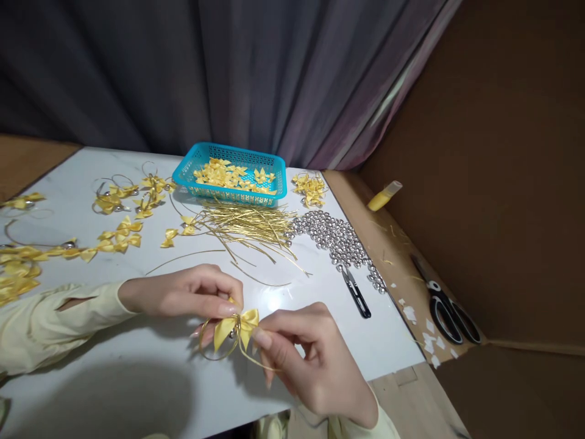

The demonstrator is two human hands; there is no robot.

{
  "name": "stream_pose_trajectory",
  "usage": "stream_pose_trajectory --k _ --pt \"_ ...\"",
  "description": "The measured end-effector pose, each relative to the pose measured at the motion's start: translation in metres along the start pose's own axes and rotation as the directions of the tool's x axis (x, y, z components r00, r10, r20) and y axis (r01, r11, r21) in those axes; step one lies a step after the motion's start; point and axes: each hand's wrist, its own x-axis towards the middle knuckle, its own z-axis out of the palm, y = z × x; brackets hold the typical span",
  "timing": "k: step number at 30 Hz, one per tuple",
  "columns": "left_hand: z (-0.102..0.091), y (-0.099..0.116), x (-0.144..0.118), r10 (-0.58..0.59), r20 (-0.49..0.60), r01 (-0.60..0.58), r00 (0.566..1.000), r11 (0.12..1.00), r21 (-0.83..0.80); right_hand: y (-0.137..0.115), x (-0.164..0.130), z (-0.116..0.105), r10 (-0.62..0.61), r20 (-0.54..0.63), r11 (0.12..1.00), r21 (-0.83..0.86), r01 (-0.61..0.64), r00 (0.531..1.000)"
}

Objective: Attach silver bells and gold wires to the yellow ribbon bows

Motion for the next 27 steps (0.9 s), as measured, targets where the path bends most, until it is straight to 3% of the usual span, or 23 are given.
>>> stream_pose_trajectory --k 9,20,27 --pt "0.004 0.003 -0.002 0.041 -0.053 -0.035 0.998 0.994 0.104 0.008 0.008 0.000 -0.086 -0.019 0.995 -0.047 0.085 0.996" --pt "0.011 0.009 -0.001 0.102 -0.124 -0.063 0.987 0.958 0.280 0.018 0.012 0.002 -0.065 -0.036 0.997 -0.037 0.064 0.997" --pt "0.011 0.011 -0.001 0.130 -0.152 -0.057 0.980 0.909 0.412 0.019 0.008 0.005 -0.182 -0.120 0.965 -0.212 0.153 0.976"
